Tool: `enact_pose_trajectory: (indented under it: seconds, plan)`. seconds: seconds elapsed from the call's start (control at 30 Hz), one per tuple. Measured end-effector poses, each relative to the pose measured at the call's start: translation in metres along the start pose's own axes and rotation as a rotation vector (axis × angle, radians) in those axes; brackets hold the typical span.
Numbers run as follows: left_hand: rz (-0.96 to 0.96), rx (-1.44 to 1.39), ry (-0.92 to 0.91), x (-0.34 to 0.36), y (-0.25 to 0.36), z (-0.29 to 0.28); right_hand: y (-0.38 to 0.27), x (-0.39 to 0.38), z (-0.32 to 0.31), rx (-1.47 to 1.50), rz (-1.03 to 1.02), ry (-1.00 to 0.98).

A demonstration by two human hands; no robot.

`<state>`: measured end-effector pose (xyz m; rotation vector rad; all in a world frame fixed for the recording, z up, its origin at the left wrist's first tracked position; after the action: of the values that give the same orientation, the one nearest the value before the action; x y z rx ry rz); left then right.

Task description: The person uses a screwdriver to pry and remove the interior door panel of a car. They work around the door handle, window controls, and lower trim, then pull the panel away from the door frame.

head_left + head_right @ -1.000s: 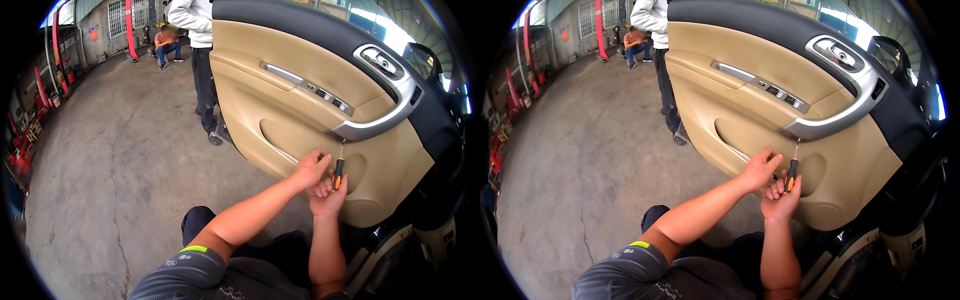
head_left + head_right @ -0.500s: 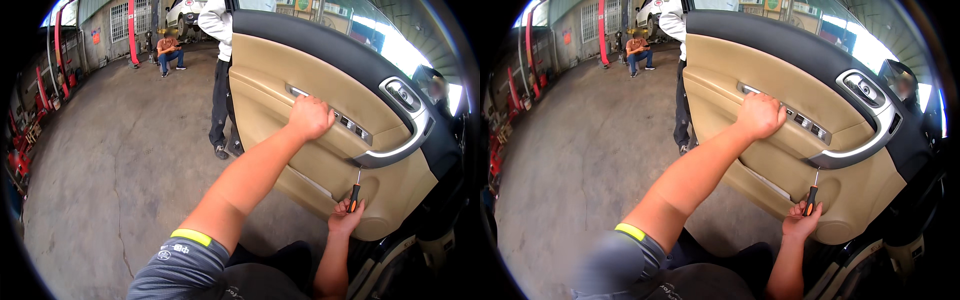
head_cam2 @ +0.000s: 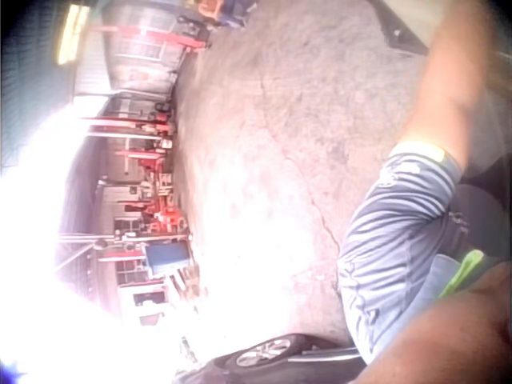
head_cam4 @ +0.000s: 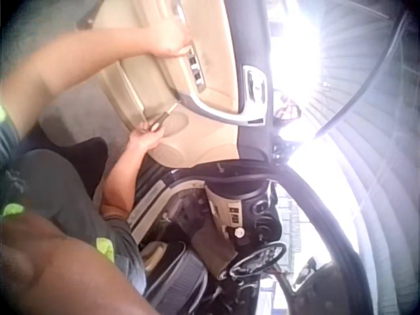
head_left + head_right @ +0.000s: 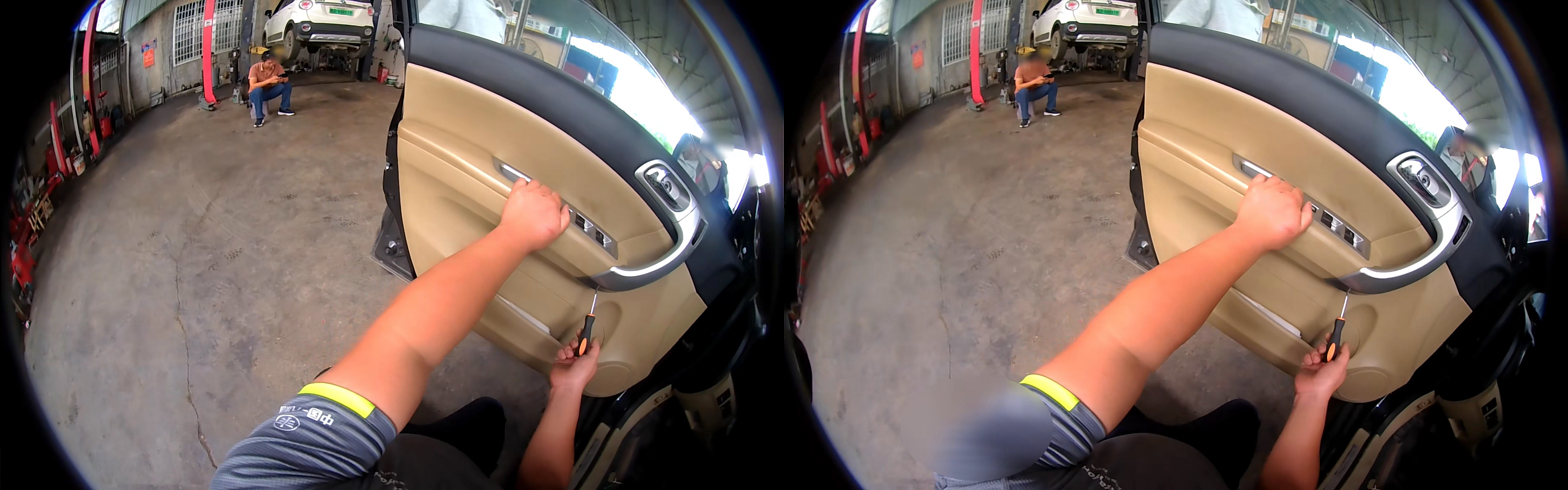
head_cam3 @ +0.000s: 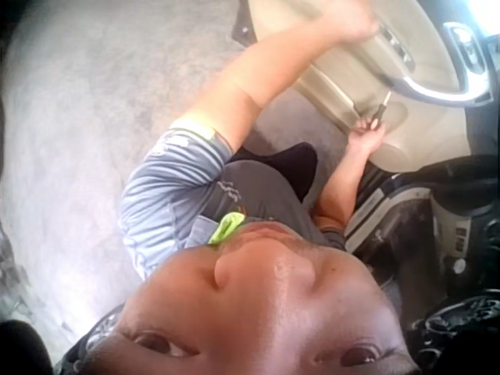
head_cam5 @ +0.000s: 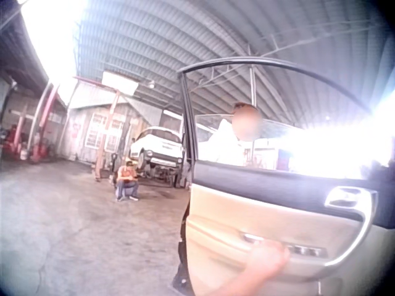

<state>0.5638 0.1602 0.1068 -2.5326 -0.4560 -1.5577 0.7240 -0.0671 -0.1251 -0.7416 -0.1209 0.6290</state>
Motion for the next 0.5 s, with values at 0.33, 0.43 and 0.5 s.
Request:
enact_pose_trajectory:
  seconds: [0.33,0.43,0.5]
  plan:
    - [0.003,0.015,-0.056,-0.003,-0.003,0.004,0.005,0.002,0.001,-0.027,-0.063,0.002]
    - [0.006,0.008,-0.051,0.0,0.001,0.003,0.001,0.002,-0.003,0.005,0.041,-0.084]
    - [0.007,0.013,-0.053,0.001,0.003,0.003,-0.013,-0.001,-0.003,-0.129,-0.137,-0.008]
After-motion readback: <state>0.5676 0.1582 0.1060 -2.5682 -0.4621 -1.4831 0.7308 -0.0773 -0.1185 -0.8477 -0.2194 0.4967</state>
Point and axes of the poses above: each hand's wrist, its own x-axis towards the middle knuckle, its own z-axis out of the palm, y = z × x, the point moved 9 cm from there along x, towards the middle knuckle, and after that the axes turned 7 degrees about z, right-handed, at the moved point
